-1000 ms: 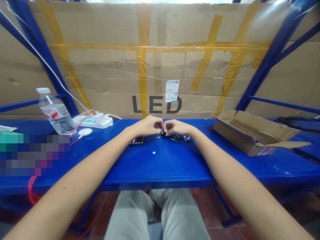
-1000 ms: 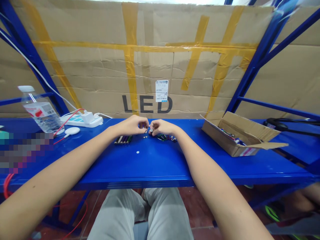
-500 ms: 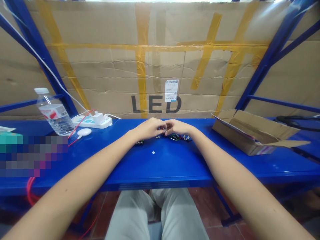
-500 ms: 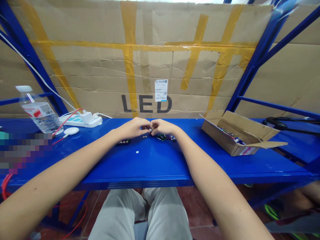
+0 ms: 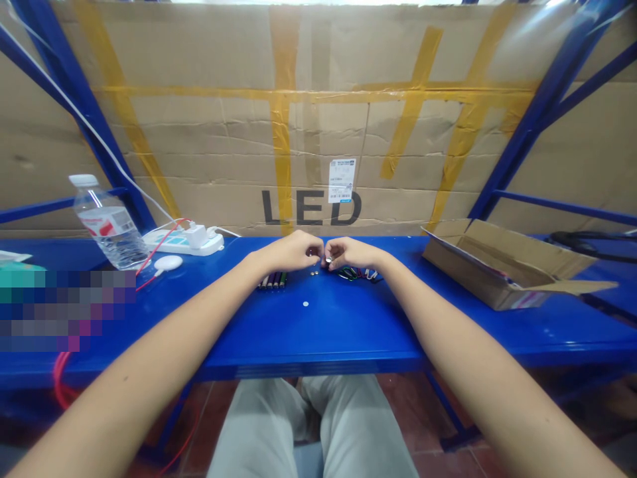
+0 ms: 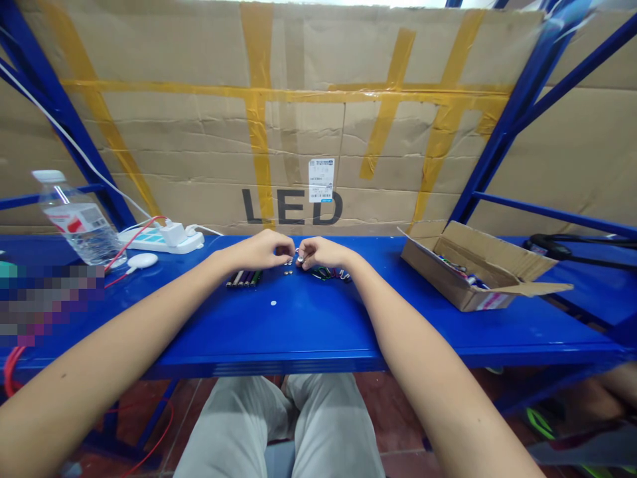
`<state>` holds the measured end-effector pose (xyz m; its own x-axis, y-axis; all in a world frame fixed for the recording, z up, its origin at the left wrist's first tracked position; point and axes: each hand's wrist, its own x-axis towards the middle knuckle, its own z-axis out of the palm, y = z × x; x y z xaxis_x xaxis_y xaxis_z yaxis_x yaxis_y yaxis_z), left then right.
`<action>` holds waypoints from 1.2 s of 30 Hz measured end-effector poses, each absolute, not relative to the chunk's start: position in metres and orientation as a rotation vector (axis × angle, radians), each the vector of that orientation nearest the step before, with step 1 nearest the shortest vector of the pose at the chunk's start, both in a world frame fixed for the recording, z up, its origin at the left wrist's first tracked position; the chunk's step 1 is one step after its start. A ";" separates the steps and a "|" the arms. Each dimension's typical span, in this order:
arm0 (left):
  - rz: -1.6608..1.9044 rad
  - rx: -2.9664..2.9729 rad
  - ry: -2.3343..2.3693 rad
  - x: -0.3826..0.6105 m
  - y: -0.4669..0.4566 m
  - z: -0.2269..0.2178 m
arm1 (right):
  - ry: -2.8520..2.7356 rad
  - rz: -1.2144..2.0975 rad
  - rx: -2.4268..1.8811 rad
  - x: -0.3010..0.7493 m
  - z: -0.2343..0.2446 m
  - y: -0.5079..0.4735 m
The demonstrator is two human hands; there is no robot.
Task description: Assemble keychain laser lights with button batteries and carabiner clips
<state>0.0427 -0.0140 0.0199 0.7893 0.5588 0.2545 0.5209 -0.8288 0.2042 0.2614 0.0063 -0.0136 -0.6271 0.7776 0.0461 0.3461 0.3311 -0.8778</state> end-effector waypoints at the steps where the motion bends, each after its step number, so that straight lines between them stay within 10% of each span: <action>1: 0.384 2.858 0.908 0.040 -0.012 0.021 | -2.124 1.254 -0.991 0.261 -0.013 0.006; 36: 0.131 2.771 1.099 0.042 -0.012 0.010 | -2.112 1.259 -1.004 0.261 -0.014 0.006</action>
